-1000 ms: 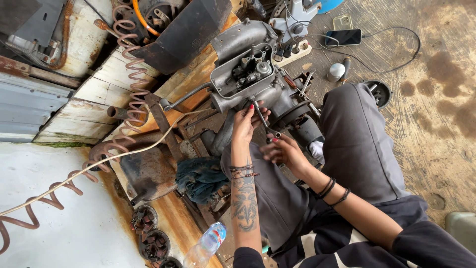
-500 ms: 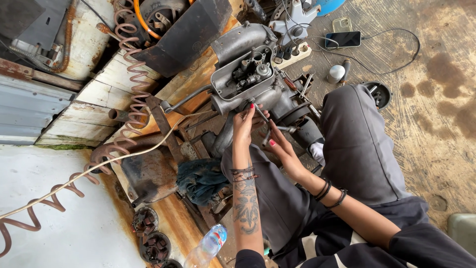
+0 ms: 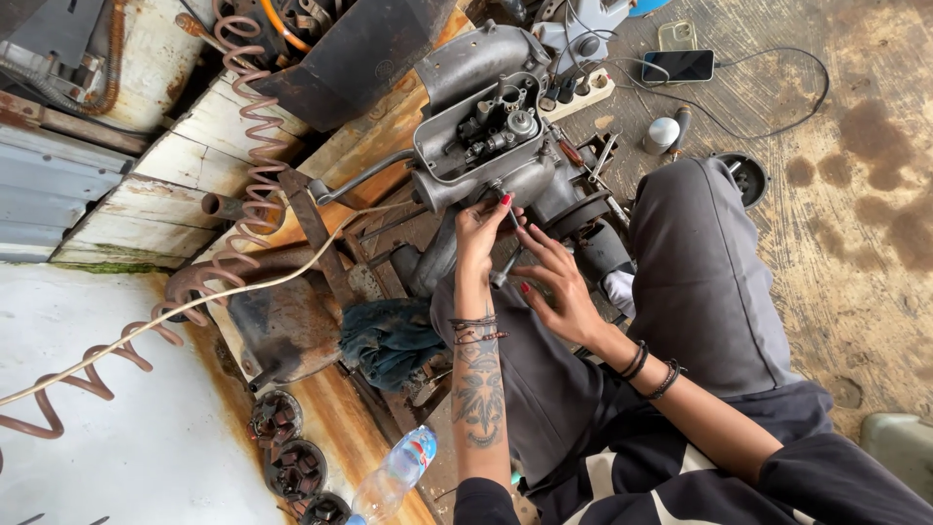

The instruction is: Disassemble and inspect components of a motorcycle engine using a screwdriver

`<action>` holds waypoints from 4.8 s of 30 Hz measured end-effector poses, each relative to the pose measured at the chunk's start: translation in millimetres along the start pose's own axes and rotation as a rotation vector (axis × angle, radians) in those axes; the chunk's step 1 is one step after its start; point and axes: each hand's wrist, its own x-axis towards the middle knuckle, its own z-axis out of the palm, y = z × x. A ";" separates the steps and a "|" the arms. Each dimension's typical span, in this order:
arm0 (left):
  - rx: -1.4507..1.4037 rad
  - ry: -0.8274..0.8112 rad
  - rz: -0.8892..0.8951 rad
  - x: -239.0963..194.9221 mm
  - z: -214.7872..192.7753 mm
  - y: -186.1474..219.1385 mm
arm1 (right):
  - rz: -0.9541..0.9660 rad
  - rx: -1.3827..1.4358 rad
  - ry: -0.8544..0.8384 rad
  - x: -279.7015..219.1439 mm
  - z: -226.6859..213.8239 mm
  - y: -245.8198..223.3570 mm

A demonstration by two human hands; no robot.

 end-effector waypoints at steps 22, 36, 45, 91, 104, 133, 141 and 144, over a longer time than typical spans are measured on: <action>-0.009 -0.010 0.025 3.8 -8.1 -11.2 | 0.003 -0.378 -0.089 83.7 -32.6 19.0; 0.237 0.018 0.082 -17.8 -2.9 3.3 | -0.038 -0.396 -0.117 90.0 -18.2 48.4; 0.545 -0.124 0.422 -41.2 11.4 4.8 | 0.239 -0.022 -0.001 73.1 -32.0 64.2; 0.883 -0.174 0.501 -37.1 84.5 48.6 | 1.174 -0.105 0.572 -194.8 -247.7 427.4; 0.907 -0.179 0.354 -28.9 103.7 69.1 | 1.157 -0.464 0.371 -170.4 -238.0 522.6; 0.840 -0.193 0.294 -21.9 103.1 63.5 | 1.060 -0.726 0.025 -160.2 -205.9 559.3; 0.808 -0.169 0.386 -28.3 102.1 65.6 | 1.054 -0.262 0.450 -184.3 -224.8 474.8; 0.693 -0.062 0.546 -37.0 104.5 66.5 | 0.953 -0.177 0.488 -214.3 -219.2 441.0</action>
